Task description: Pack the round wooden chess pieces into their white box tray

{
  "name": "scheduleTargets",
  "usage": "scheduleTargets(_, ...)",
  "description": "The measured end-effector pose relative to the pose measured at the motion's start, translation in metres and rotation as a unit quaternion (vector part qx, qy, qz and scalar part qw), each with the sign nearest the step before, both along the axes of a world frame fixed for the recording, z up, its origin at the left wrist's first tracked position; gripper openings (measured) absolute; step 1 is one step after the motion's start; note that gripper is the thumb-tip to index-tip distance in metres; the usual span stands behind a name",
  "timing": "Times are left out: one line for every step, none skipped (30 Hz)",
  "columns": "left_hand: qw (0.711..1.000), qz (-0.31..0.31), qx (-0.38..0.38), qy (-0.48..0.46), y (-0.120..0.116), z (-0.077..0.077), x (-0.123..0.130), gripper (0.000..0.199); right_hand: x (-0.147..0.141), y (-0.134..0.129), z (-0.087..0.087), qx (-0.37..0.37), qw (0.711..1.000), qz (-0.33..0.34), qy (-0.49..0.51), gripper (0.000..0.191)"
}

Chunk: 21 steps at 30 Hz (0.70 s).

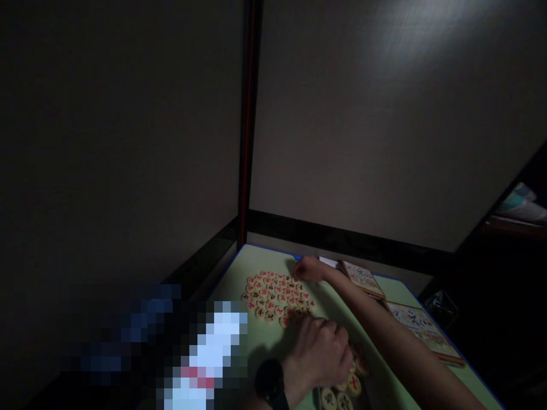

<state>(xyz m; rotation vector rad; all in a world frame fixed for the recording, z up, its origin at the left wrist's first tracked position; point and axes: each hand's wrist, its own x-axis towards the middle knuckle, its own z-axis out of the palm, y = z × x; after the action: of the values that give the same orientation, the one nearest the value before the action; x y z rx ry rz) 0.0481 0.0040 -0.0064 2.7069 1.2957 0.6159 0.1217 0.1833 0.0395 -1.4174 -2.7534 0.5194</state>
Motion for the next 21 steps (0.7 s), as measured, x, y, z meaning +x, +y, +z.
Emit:
scheduleTargets(1.000,0.000,-0.007,0.001,0.000,0.001,0.000,0.022,-0.003,-0.002,0.001,0.015,1.000,0.009,-0.003,0.028)
scheduleTargets(1.000,0.000,-0.013,0.001,0.000,0.001,0.000,0.022,-0.007,-0.005,0.002,0.027,0.999,0.019,-0.005,0.028)
scheduleTargets(1.000,0.001,-0.019,0.002,-0.001,0.002,0.000,0.023,-0.013,-0.008,0.002,0.037,0.999,0.030,-0.007,0.029)
scheduleTargets(1.000,0.002,-0.025,0.002,-0.001,0.002,-0.001,0.023,-0.020,-0.011,0.002,0.043,0.998,0.044,-0.010,0.029)
scheduleTargets(1.000,0.003,-0.028,0.001,-0.001,0.002,-0.001,0.024,-0.027,-0.015,0.002,0.048,0.997,0.061,-0.013,0.029)
scheduleTargets(0.999,0.004,-0.033,0.002,-0.002,0.002,-0.001,0.024,-0.035,-0.018,0.002,0.051,0.995,0.079,-0.017,0.029)
scheduleTargets(0.999,0.007,-0.037,0.002,-0.002,0.002,-0.001,0.025,-0.043,-0.021,0.002,0.055,0.994,0.097,-0.023,0.029)
scheduleTargets(0.999,0.010,-0.041,0.003,-0.002,0.001,-0.001,0.026,-0.050,-0.024,0.003,0.059,0.991,0.114,-0.031,0.029)
scheduleTargets(0.999,0.014,-0.043,0.004,-0.002,0.001,-0.001,0.027,-0.056,-0.026,0.003,0.063,0.989,0.130,-0.041,0.029)
scheduleTargets(0.999,0.015,-0.047,0.005,-0.002,0.000,-0.001,0.029,-0.061,-0.029,0.004,0.068,0.986,0.142,-0.052,0.028)
scheduleTargets(0.999,0.017,-0.050,0.006,-0.002,-0.001,-0.001,0.030,-0.065,-0.030,0.005,0.074,0.984,0.151,-0.065,0.026)
scheduleTargets(0.998,0.018,-0.053,0.008,-0.002,-0.001,-0.001,0.032,-0.068,-0.032,0.006,0.081,0.981,0.157,-0.079,0.025)
scheduleTargets(0.998,0.019,-0.055,0.008,-0.002,-0.001,0.000,0.033,-0.071,-0.033,0.008,0.087,0.979,0.161,-0.092,0.023)
scheduleTargets(0.998,0.019,-0.058,0.009,-0.002,-0.001,0.000,0.033,-0.072,-0.035,0.009,0.094,0.976,0.164,-0.105,0.022)
scheduleTargets(0.998,0.020,-0.060,0.010,-0.002,0.000,0.000,0.034,-0.074,-0.036,0.009,0.102,0.974,0.165,-0.117,0.021)
scheduleTargets(0.998,0.019,-0.064,0.011,-0.002,0.001,0.000,0.034,-0.075,-0.037,0.010,0.109,0.972,0.165,-0.127,0.019)
scheduleTargets(0.997,0.016,-0.068,0.012,-0.002,0.002,0.000,0.034,-0.076,-0.039,0.010,0.117,0.970,0.164,-0.136,0.018)
scheduleTargets(0.997,0.013,-0.073,0.014,-0.002,0.004,0.001,0.034,-0.077,-0.040,0.010,0.123,0.968,0.162,-0.145,0.018)
scheduleTargets(0.997,0.012,-0.078,0.015,-0.002,0.005,0.001,0.034,-0.078,-0.041,0.009,0.130,0.967,0.160,-0.152,0.018)
scheduleTargets(0.996,0.011,-0.082,0.016,-0.002,0.006,0.001,0.034,-0.079,-0.042,0.009,0.135,0.965,0.158,-0.158,0.019)
scheduleTargets(0.996,0.011,-0.083,0.016,-0.002,0.007,0.001,0.033,-0.079,-0.043,0.008,0.139,0.964,0.156,-0.162,0.020)
